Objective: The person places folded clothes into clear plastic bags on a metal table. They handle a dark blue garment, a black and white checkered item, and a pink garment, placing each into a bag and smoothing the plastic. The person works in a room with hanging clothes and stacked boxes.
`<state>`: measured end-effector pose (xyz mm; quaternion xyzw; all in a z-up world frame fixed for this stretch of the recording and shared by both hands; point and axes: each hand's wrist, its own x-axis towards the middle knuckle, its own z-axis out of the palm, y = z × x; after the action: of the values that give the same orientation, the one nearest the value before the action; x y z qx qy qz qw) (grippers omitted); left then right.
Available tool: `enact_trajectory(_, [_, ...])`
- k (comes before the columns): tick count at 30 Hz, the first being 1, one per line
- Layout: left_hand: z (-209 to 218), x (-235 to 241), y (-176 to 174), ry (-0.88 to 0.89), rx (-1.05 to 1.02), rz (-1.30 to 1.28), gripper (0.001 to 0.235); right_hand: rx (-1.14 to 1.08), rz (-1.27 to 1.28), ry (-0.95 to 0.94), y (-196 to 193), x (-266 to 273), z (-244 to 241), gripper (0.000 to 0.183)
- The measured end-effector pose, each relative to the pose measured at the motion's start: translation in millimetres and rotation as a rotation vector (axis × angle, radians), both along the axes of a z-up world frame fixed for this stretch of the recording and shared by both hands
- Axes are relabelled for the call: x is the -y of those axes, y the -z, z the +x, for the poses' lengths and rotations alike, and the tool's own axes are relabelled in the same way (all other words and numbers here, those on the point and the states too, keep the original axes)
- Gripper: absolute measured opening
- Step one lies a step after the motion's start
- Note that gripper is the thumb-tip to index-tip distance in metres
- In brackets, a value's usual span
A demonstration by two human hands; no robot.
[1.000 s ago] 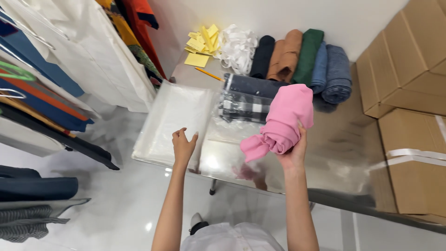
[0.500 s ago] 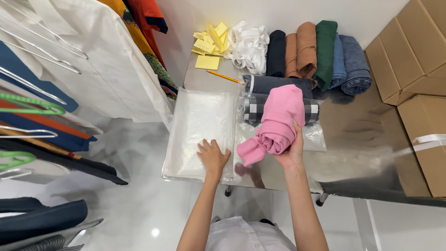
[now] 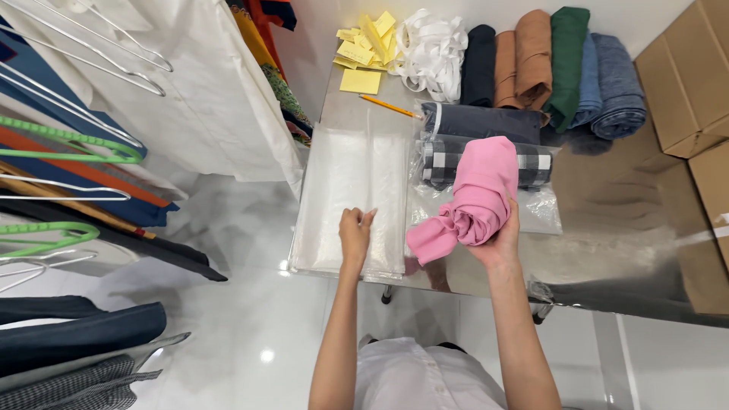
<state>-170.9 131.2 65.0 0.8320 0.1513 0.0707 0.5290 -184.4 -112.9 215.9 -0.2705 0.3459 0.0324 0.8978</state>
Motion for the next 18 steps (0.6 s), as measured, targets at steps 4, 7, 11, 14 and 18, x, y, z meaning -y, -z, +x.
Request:
enact_trajectory(4, [1, 36, -38, 0.081, 0.108, -0.074, 0.037, 0.0, 0.02, -0.006, 22, 20, 1, 0.047])
enact_trajectory(7, [-8, 76, -84, 0.252, 0.159, -0.185, 0.035, 0.078, 0.108, -0.081, 29, 46, -1, 0.044])
enact_trajectory(11, [-18, 151, -118, 0.373, 0.233, -0.232, 0.042, 0.156, 0.213, -0.098, 23, 101, -11, 0.043])
enact_trajectory(14, [-26, 216, -124, 0.436, 0.254, -0.245, 0.042, 0.205, 0.209, -0.113, 19, 170, -20, 0.044])
enact_trajectory(18, [-39, 308, -104, 0.556, 0.23, -0.229, 0.03, 0.136, 0.152, -0.067, -34, 236, -45, 0.046])
